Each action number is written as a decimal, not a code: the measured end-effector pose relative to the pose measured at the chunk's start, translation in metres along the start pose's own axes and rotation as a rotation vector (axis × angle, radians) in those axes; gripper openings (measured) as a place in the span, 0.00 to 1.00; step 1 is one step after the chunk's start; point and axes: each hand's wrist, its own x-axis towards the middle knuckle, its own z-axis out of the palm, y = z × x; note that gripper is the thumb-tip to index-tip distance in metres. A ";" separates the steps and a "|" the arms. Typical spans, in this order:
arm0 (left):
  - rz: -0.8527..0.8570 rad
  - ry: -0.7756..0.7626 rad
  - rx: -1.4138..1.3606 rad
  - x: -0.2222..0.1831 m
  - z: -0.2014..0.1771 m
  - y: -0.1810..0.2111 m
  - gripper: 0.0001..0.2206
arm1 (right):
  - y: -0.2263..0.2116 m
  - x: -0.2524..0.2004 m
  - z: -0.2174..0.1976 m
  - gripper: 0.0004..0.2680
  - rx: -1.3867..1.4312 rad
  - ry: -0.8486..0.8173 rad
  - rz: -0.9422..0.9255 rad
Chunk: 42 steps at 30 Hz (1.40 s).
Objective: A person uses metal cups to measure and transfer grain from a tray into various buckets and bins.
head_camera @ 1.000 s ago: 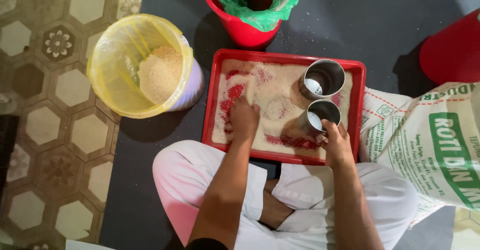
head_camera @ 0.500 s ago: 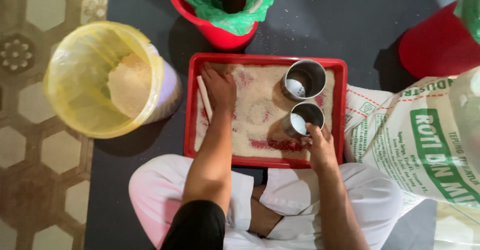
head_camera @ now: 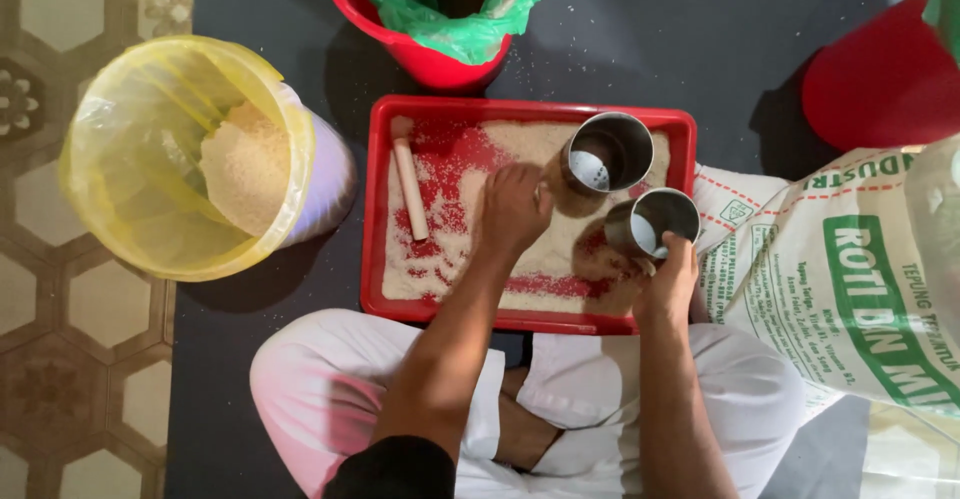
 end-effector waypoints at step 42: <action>0.100 -0.399 -0.193 -0.040 -0.056 0.035 0.12 | -0.070 -0.023 0.080 0.27 -0.614 -0.867 -0.275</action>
